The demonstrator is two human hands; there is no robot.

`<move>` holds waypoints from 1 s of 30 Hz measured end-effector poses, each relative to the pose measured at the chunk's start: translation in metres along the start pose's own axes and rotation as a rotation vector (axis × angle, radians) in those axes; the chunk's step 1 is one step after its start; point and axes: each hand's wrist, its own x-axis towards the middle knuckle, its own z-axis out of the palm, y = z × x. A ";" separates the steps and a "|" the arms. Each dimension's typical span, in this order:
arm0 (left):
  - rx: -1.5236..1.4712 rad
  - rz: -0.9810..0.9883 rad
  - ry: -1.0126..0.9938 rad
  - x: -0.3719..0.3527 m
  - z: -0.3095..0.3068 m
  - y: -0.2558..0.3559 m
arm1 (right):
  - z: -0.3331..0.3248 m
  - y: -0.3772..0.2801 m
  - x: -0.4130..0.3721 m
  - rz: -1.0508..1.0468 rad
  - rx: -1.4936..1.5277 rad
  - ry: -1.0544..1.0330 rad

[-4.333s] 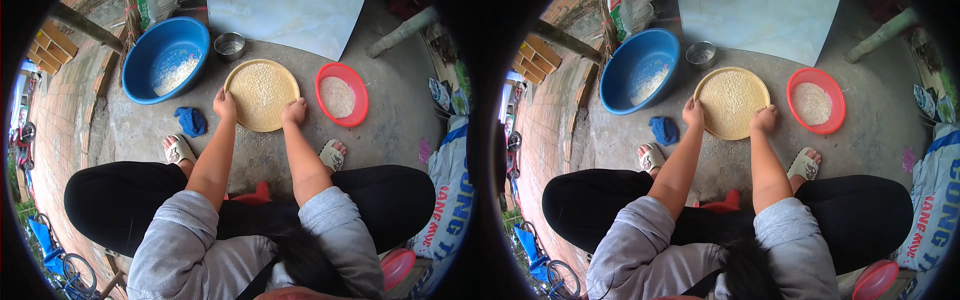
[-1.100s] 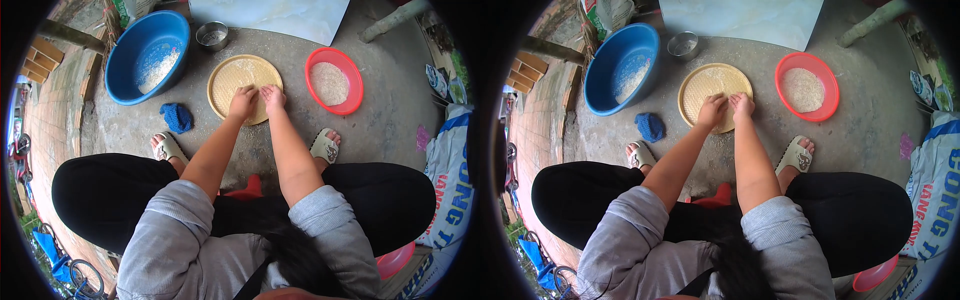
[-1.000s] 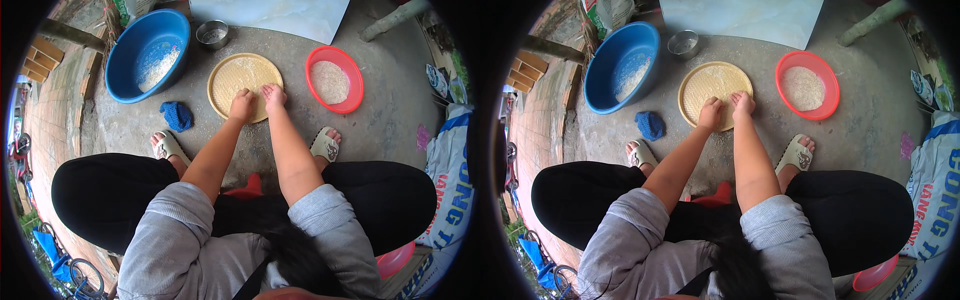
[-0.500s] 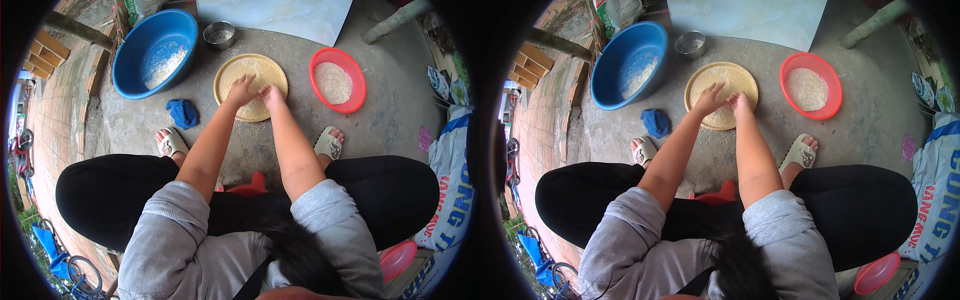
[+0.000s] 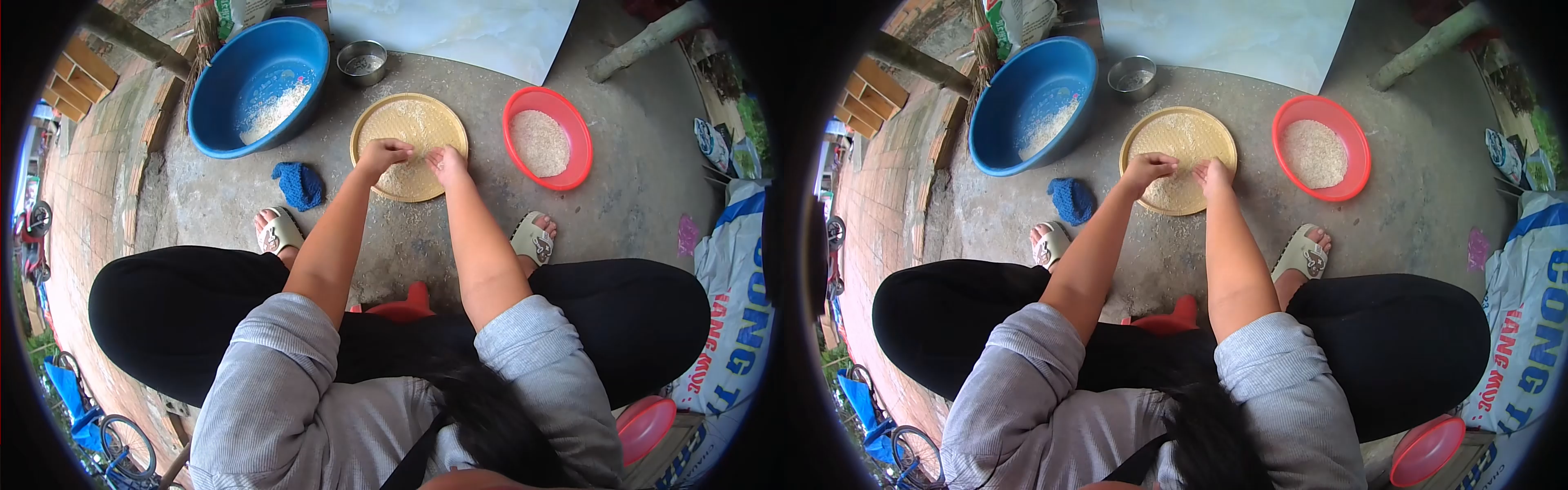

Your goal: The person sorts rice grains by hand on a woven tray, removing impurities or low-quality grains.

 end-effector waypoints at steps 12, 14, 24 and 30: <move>0.919 0.406 0.207 -0.025 0.002 -0.038 | -0.003 -0.003 0.006 0.039 -0.007 -0.005; 0.819 0.371 0.345 -0.026 0.008 -0.035 | 0.002 -0.004 -0.014 -0.097 -0.178 0.083; 0.630 0.264 0.018 -0.013 0.001 0.050 | 0.006 0.003 -0.004 0.196 0.015 -0.155; 0.907 0.480 0.070 -0.029 0.006 -0.013 | 0.002 -0.005 0.001 0.039 -0.044 0.135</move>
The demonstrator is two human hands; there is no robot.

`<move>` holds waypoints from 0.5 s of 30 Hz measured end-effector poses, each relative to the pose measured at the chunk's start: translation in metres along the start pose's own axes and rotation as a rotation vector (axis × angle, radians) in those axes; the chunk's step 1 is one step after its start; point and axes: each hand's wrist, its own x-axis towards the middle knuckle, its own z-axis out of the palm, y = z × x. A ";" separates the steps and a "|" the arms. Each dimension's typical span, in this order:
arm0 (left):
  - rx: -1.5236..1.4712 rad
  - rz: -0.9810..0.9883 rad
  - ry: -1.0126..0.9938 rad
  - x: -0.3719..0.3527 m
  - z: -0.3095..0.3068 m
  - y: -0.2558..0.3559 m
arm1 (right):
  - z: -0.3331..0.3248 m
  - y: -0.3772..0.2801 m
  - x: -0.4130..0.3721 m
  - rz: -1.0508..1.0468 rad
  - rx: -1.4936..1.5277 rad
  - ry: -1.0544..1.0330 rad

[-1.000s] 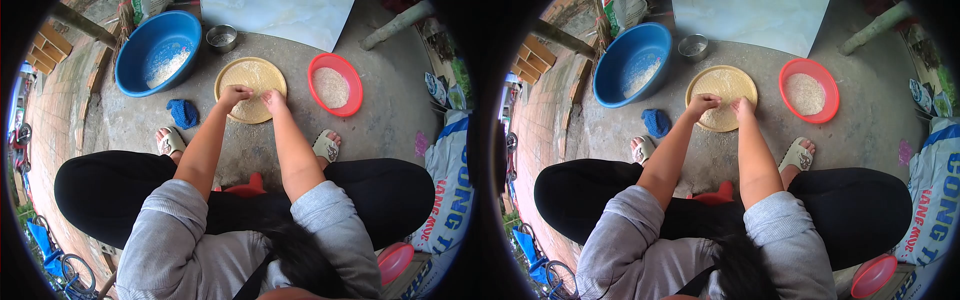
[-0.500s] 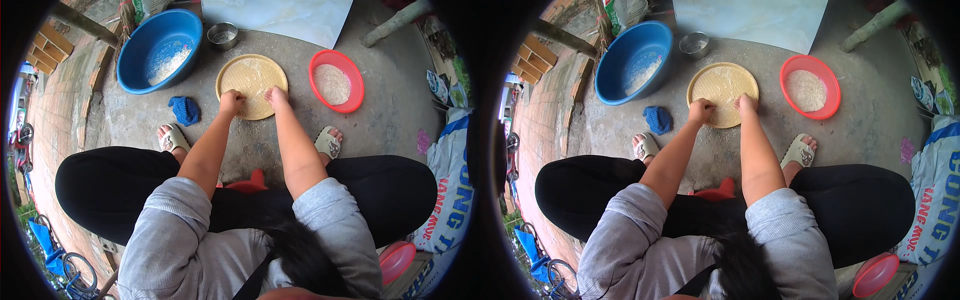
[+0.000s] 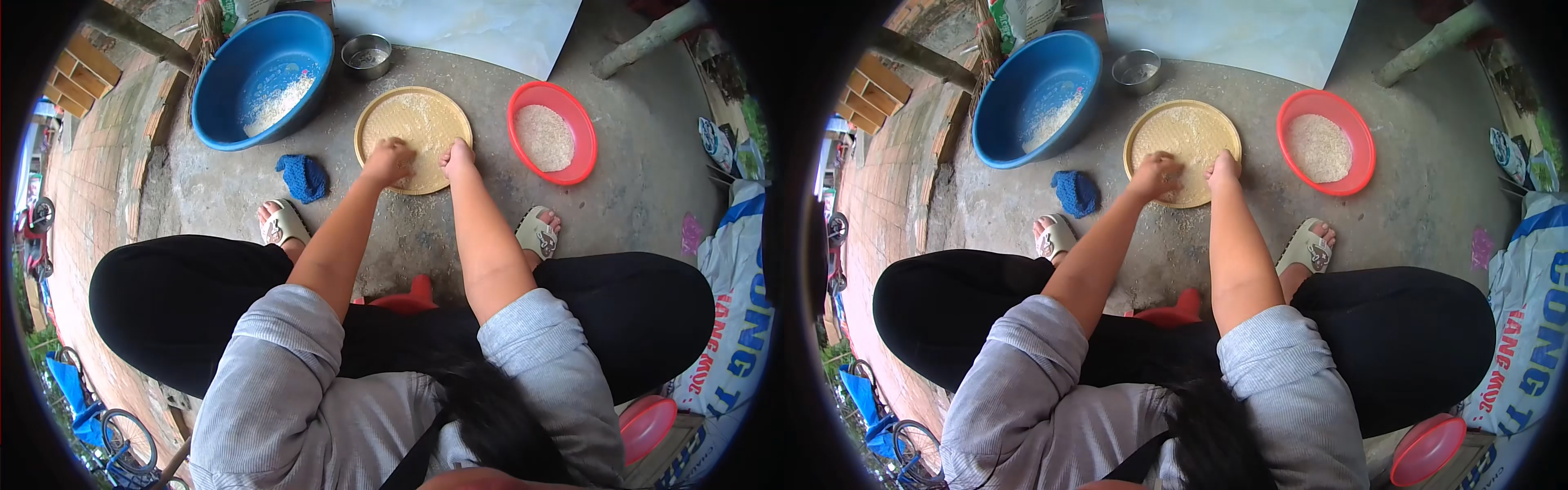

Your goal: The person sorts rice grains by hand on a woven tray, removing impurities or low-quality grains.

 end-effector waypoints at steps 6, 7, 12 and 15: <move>-0.332 -0.424 0.203 0.011 -0.002 -0.012 | 0.001 0.009 -0.017 0.018 -0.070 -0.095; -0.652 -0.438 0.173 0.022 -0.011 -0.018 | 0.003 0.009 -0.016 0.017 -0.075 -0.098; -0.551 -0.152 -0.186 0.056 -0.062 0.025 | 0.015 0.016 -0.001 0.162 0.117 -0.299; -0.126 -0.174 0.036 0.059 -0.044 0.021 | 0.006 0.016 0.018 0.105 0.110 -0.345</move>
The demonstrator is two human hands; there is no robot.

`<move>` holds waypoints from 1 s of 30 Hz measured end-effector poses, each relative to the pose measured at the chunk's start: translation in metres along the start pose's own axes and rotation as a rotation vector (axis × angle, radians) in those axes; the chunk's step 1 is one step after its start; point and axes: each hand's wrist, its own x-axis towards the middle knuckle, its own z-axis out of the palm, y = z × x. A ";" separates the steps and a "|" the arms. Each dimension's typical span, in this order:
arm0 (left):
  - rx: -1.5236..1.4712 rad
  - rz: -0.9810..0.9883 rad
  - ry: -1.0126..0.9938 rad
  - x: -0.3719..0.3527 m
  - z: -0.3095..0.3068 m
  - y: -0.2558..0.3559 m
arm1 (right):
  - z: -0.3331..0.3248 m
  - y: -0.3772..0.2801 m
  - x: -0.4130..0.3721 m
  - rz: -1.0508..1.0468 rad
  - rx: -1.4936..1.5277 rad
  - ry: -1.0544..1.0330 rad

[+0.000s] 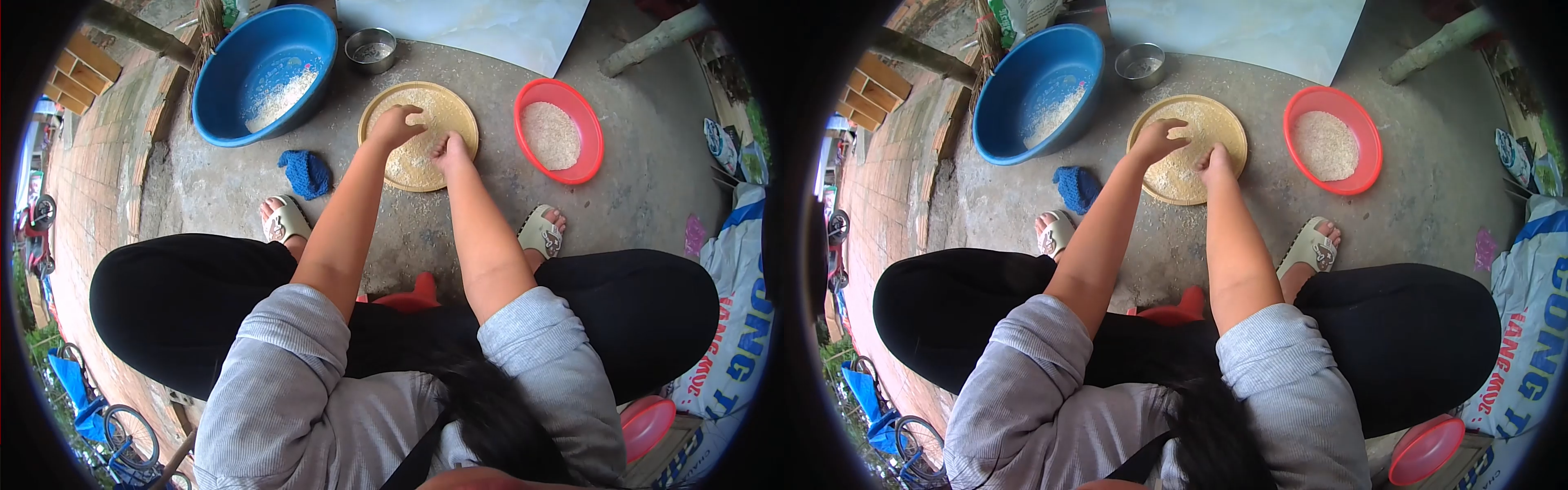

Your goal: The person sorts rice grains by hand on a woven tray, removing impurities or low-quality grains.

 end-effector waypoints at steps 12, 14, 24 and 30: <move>0.059 0.037 0.170 -0.043 0.053 -0.036 | 0.001 -0.002 -0.009 -0.142 -0.169 0.255; -0.479 -0.396 0.037 -0.023 0.035 -0.028 | 0.017 0.000 -0.027 -0.128 -0.204 0.233; 0.227 -0.017 0.262 -0.022 0.038 0.018 | 0.032 -0.010 -0.034 -0.460 -0.063 0.624; 0.177 0.194 0.057 -0.051 0.087 -0.013 | 0.024 -0.008 -0.034 -0.569 -0.246 0.719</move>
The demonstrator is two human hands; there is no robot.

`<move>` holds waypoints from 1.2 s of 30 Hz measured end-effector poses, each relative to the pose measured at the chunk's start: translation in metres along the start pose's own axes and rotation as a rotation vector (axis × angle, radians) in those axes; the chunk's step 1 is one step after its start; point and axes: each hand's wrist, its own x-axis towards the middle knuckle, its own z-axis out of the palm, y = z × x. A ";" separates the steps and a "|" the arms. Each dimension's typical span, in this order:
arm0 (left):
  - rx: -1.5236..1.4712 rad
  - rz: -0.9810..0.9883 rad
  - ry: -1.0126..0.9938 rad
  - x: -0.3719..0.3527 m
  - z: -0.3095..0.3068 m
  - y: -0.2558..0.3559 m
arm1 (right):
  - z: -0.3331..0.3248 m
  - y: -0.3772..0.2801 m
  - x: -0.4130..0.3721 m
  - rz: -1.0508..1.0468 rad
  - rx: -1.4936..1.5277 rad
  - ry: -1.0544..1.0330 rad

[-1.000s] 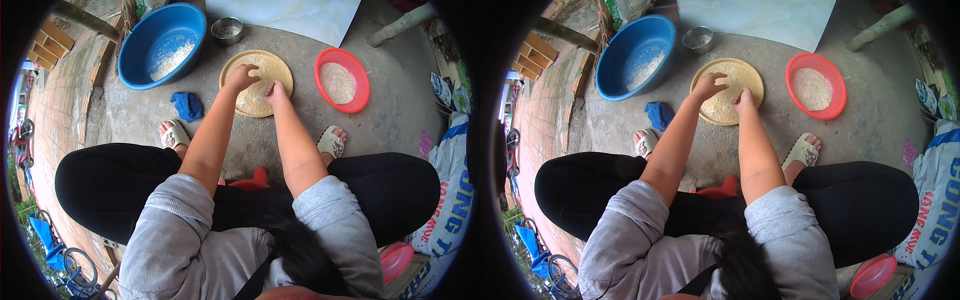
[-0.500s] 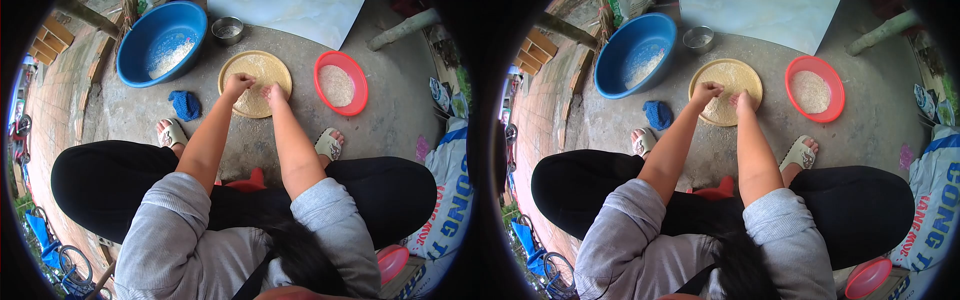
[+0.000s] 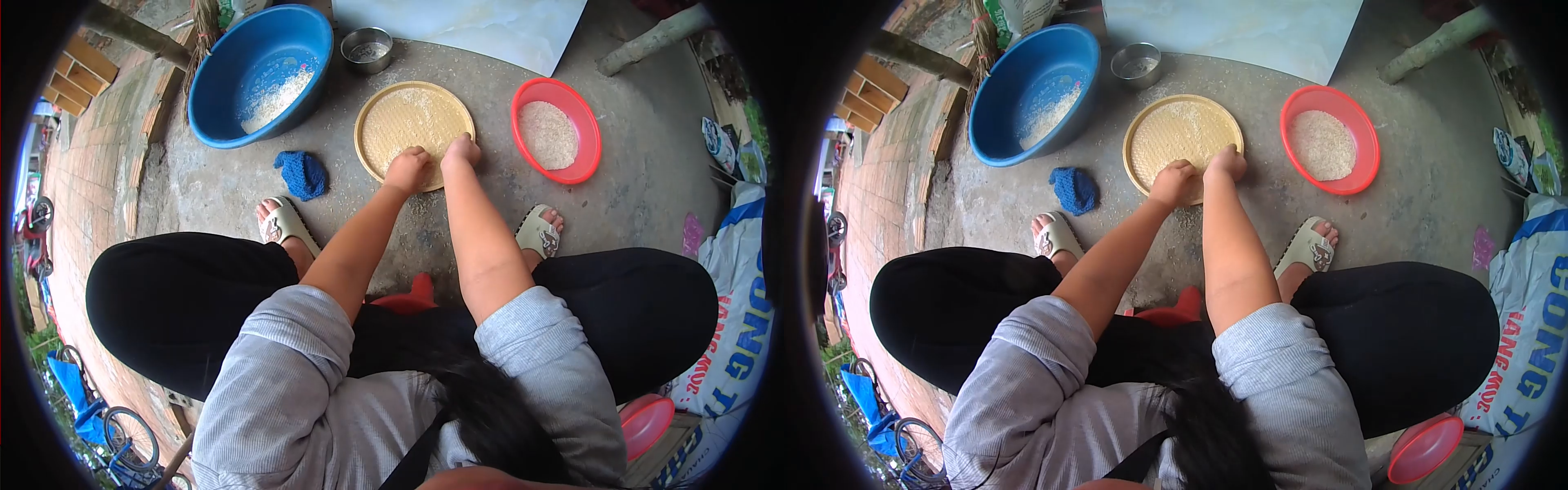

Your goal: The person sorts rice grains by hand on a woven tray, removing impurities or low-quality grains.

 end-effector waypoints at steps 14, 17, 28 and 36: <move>-0.131 -0.075 0.265 0.058 -0.052 0.028 | 0.001 -0.009 0.001 0.342 0.293 -0.233; -0.031 -0.015 0.112 0.031 -0.022 0.014 | -0.001 -0.012 0.002 0.242 0.236 -0.139; -0.676 -0.608 0.024 0.030 -0.028 0.000 | -0.002 0.000 0.006 0.345 0.271 -0.369; -0.348 -0.254 0.086 0.057 -0.057 0.027 | 0.002 0.004 0.005 0.508 0.400 -0.677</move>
